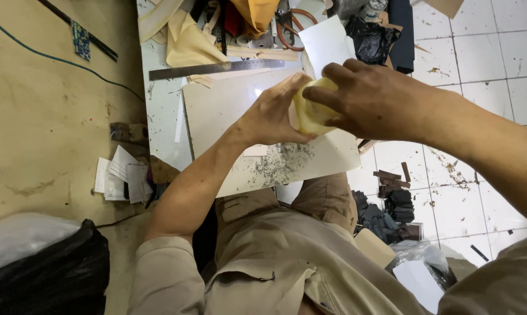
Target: The person handles small rectangular paper frames with central cutouts, aligns them, and applies a yellow liquid from a bottle using a thin stick. They repeatedly dip the stick into the bottle and apply the liquid to the frame edges while holding the frame steady.
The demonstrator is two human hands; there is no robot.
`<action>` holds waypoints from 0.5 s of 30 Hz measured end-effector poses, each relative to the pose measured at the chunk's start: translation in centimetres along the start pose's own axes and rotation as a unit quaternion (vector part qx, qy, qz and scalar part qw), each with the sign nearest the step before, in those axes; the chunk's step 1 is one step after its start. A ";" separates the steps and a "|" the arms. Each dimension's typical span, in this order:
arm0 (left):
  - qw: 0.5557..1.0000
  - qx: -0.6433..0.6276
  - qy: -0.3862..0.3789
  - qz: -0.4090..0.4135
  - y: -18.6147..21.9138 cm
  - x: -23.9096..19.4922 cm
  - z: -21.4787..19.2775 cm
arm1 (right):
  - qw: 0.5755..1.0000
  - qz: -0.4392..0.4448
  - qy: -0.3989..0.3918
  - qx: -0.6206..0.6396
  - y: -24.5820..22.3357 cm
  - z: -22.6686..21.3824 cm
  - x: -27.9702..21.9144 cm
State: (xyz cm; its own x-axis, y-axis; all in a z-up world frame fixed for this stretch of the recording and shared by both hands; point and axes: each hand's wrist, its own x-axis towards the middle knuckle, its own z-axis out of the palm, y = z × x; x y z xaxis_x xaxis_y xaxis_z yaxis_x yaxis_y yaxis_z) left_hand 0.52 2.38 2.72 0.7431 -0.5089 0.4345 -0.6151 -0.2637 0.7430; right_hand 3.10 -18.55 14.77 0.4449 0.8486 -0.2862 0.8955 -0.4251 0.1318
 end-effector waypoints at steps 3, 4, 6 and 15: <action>0.999 -0.042 -0.015 -0.017 -0.3 0.0 -0.1 | 0.999 0.008 -0.047 0.016 -0.3 -1.3 0.1; 1.000 -0.011 -0.014 -0.009 -0.8 -0.1 0.1 | 0.997 0.048 -0.042 0.050 -0.7 -2.1 0.2; 1.000 0.019 -0.015 0.000 -0.9 -0.1 0.1 | 0.992 0.089 -0.037 0.085 -1.0 -1.6 0.7; 0.999 -0.006 -0.008 -0.034 0.2 0.0 -0.5 | 0.993 -0.069 0.072 -0.057 0.2 -0.2 0.4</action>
State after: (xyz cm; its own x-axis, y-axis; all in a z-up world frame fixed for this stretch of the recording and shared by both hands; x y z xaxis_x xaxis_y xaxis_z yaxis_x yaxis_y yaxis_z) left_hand 0.58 2.76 3.11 0.7789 -0.5026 0.3751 -0.5600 -0.2882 0.7767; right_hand 3.46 -18.24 14.82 0.3076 0.9359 -0.1716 0.9395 -0.2702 0.2107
